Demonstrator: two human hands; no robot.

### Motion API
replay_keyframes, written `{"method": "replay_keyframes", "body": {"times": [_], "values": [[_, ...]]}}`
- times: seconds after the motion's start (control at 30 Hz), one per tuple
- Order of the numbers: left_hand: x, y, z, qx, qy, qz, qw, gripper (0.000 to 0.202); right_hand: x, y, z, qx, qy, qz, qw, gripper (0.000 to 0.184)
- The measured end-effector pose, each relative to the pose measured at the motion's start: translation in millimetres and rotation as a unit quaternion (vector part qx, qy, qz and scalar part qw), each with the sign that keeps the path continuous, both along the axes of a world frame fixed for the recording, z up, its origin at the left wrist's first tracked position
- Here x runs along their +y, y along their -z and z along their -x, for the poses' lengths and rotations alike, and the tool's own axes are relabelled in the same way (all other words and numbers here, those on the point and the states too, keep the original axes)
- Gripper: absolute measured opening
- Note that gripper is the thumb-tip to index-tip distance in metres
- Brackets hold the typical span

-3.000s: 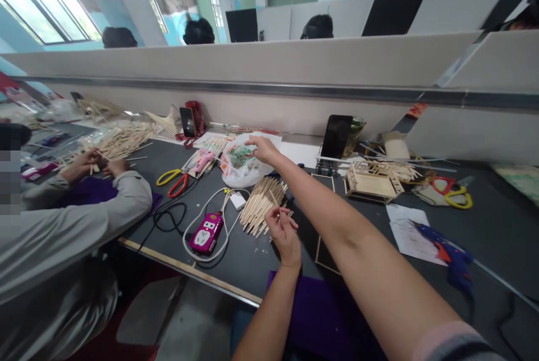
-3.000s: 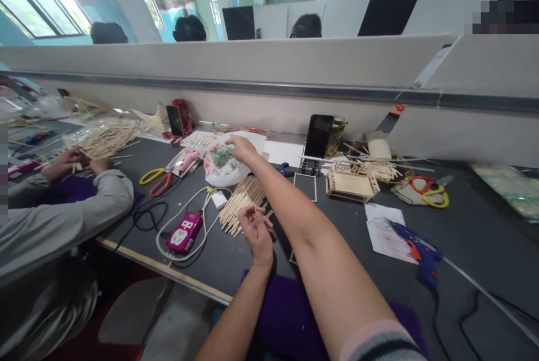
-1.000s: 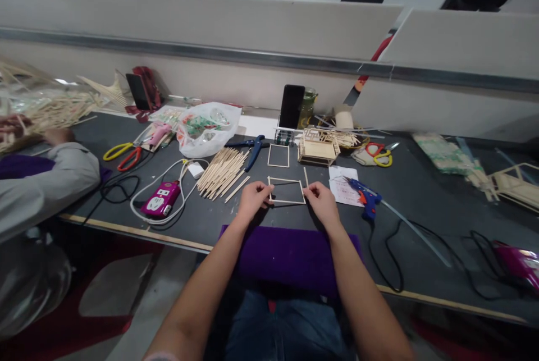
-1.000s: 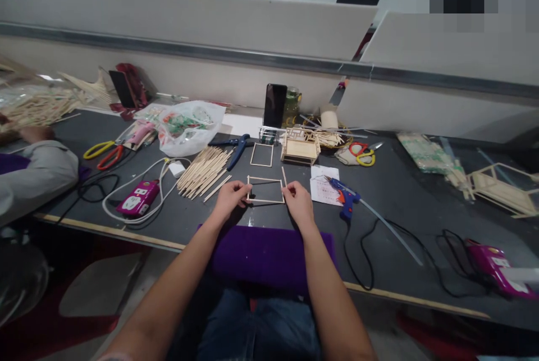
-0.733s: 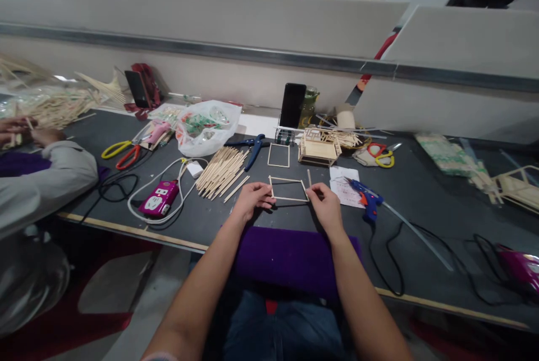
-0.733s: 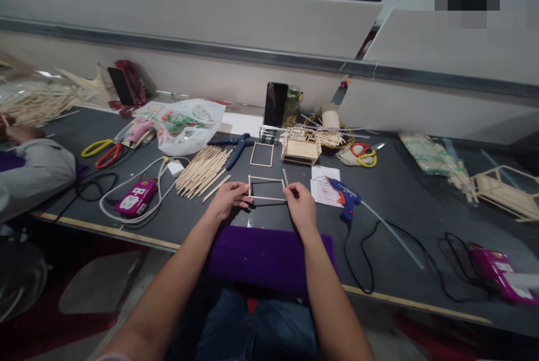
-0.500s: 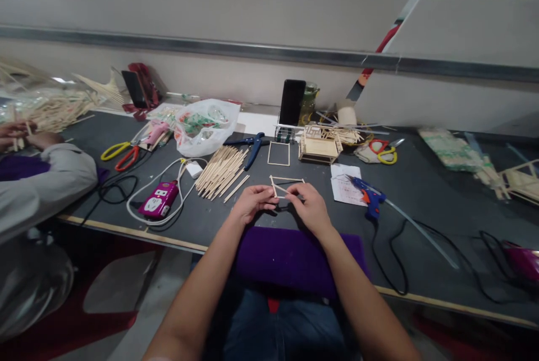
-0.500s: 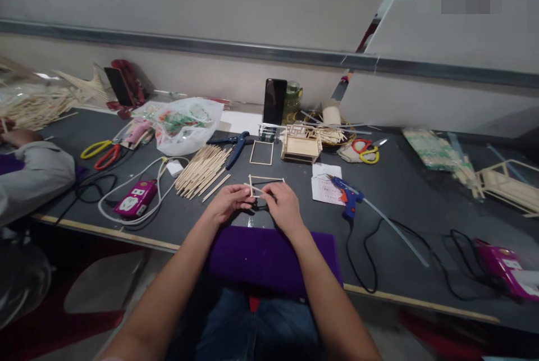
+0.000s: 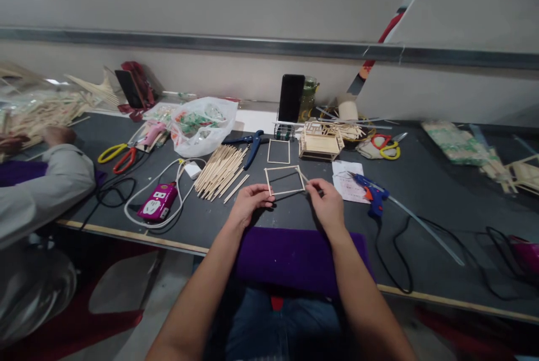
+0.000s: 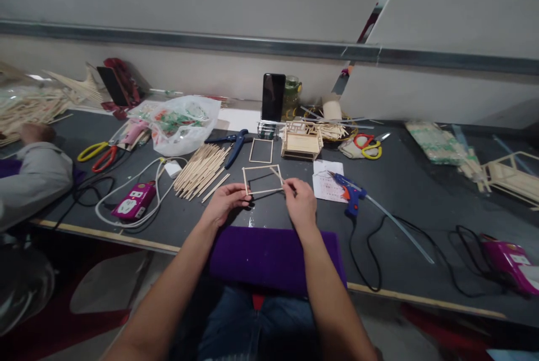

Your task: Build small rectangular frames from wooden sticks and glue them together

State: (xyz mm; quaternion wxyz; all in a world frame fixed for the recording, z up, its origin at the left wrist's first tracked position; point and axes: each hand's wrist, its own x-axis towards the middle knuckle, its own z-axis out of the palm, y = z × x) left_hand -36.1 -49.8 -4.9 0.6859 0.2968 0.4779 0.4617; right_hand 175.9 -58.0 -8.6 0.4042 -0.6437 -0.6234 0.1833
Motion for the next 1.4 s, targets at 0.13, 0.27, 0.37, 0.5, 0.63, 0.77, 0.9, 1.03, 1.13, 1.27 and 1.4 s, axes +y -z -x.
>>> {"method": "replay_keyframes", "body": {"times": [0.13,0.27,0.37,0.5,0.63,0.77,0.9,1.03,1.13,1.27,1.4], "values": [[2,-0.6,4,-0.001,-0.042,-0.013,0.999,0.028,7,16.7,-25,-0.097,0.050,0.066,0.992,0.020],[2,-3.7,7,-0.040,-0.037,-0.020,0.998,0.030,9,17.8,-22,-0.072,0.041,0.039,0.996,0.019],[1,-5.0,6,-0.059,-0.014,-0.020,0.998,0.029,7,4.6,-12,0.122,0.026,0.024,0.992,0.035],[-1,-4.0,3,-0.049,0.007,-0.017,0.999,0.033,3,-10.8,0,0.388,-0.048,0.124,0.912,0.045],[-2,-1.8,2,-0.026,-0.016,-0.035,0.999,0.039,0,-12.4,6,0.444,-0.050,0.123,0.886,0.039],[-3,0.6,-1,0.022,-0.019,-0.066,0.997,0.044,-1,-8.6,8,0.436,-0.020,0.084,0.896,0.034],[-4,2.8,-5,0.085,-0.033,-0.094,0.991,0.043,-1,-6.7,10,0.420,-0.016,0.067,0.905,0.031],[-3,4.7,-6,0.165,-0.062,-0.127,0.976,0.034,-3,-7.0,12,0.402,-0.033,0.065,0.913,0.031],[-4,6.0,-6,0.204,-0.078,-0.156,0.963,0.025,-4,-7.7,15,0.403,-0.045,0.070,0.911,0.033],[-5,5.9,-6,0.247,-0.082,-0.185,0.948,0.014,-4,-8.1,18,0.419,-0.053,0.071,0.904,0.035],[-6,4.6,-6,0.272,-0.080,-0.190,0.940,0.012,-4,-7.6,19,0.420,-0.055,0.074,0.903,0.036]]}}
